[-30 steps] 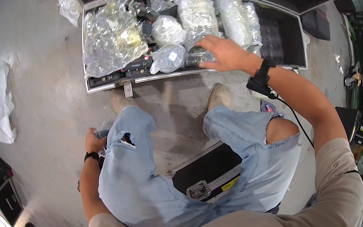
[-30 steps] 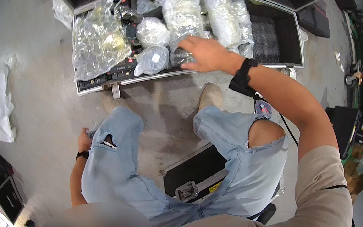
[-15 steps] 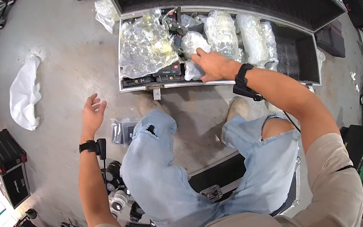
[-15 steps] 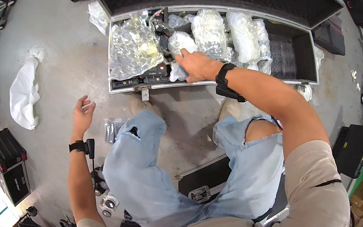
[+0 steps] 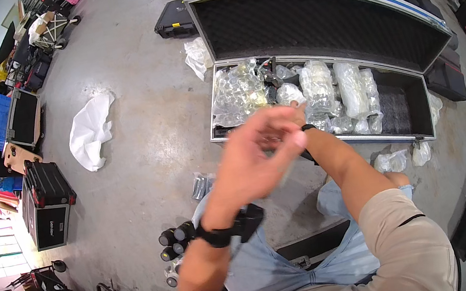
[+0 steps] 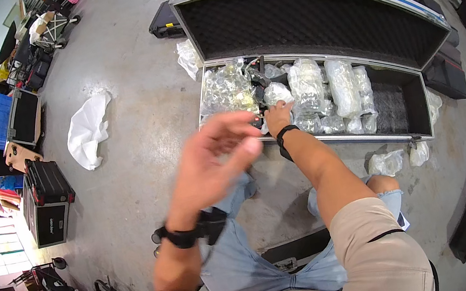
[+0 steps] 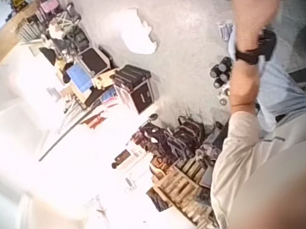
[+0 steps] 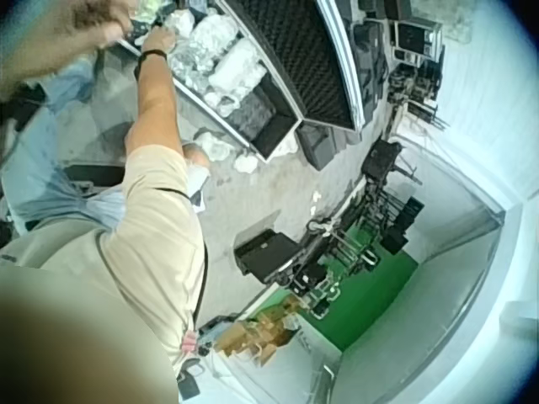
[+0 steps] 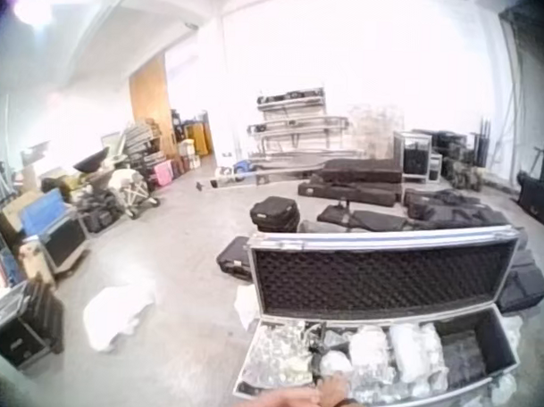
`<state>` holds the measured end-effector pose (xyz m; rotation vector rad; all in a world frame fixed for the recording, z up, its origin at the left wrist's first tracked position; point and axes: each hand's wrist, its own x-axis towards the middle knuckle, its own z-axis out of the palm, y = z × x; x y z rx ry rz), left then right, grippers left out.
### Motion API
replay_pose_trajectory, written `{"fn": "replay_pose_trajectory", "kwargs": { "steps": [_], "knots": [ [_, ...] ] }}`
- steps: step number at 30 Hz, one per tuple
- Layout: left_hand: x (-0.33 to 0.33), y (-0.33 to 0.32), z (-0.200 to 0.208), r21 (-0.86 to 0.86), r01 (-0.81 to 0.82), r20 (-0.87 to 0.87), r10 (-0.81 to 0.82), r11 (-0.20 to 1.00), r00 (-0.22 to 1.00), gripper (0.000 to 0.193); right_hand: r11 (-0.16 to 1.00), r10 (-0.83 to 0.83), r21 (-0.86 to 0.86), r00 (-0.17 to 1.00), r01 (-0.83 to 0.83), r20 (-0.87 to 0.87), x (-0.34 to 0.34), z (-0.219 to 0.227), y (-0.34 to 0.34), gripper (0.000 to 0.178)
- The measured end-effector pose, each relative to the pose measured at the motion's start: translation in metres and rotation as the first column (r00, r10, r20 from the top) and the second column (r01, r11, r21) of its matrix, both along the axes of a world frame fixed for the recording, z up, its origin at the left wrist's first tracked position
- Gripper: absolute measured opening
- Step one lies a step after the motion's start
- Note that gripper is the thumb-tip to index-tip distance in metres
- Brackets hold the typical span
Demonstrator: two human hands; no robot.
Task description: Unpack camera lenses and gear from protective wrapping and organize them in a hard case.
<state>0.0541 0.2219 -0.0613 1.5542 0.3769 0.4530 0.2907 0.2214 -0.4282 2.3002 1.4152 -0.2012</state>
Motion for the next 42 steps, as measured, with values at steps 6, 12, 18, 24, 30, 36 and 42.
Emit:
{"fn": "replay_pose_trajectory", "kwargs": {
  "steps": [6, 12, 18, 24, 30, 36, 42],
  "knots": [
    [0.012, -0.024, -0.124, -0.314, 0.004, -0.064, -0.025, 0.95, 0.998, 0.039, 0.988, 0.051, 0.155, 0.95, -0.003, -0.307, -0.027, 0.039, 0.009, 0.046],
    [0.025, -0.011, -0.148, -0.356, -0.049, -0.178, -0.016, 0.933, 0.984, 0.045, 0.981, 0.136, 0.178, 0.926, -0.077, -0.352, -0.02, 0.089, -0.009, 0.051],
    [0.034, -0.02, -0.136, -0.423, -0.034, -0.133, -0.025, 0.906, 0.991, 0.045, 0.99, 0.008, 0.133, 0.932, 0.043, -0.361, -0.024, 0.076, -0.015, 0.054],
    [0.035, -0.014, -0.12, -0.452, 0.019, -0.022, -0.033, 0.892, 0.999, 0.042, 0.691, -0.008, 0.177, 0.252, 0.7, -0.968, 0.007, 0.013, -0.045, 0.069],
    [0.028, -0.001, -0.13, -0.399, -0.007, -0.092, -0.032, 0.917, 0.995, 0.039, 0.931, -0.061, 0.242, 0.772, 0.272, -0.632, -0.023, 0.045, -0.006, 0.08],
    [0.026, -0.003, -0.143, -0.459, -0.11, -0.214, 0.011, 0.882, 0.977, 0.055, 0.949, 0.002, 0.284, 0.897, 0.138, -0.442, -0.007, 0.122, -0.027, 0.069],
    [0.019, -0.011, -0.153, -0.461, -0.074, -0.398, -0.132, 0.884, 0.908, 0.075, 0.929, 0.163, 0.371, 0.91, -0.011, -0.381, -0.032, 0.245, -0.036, 0.084]
  ]
}}
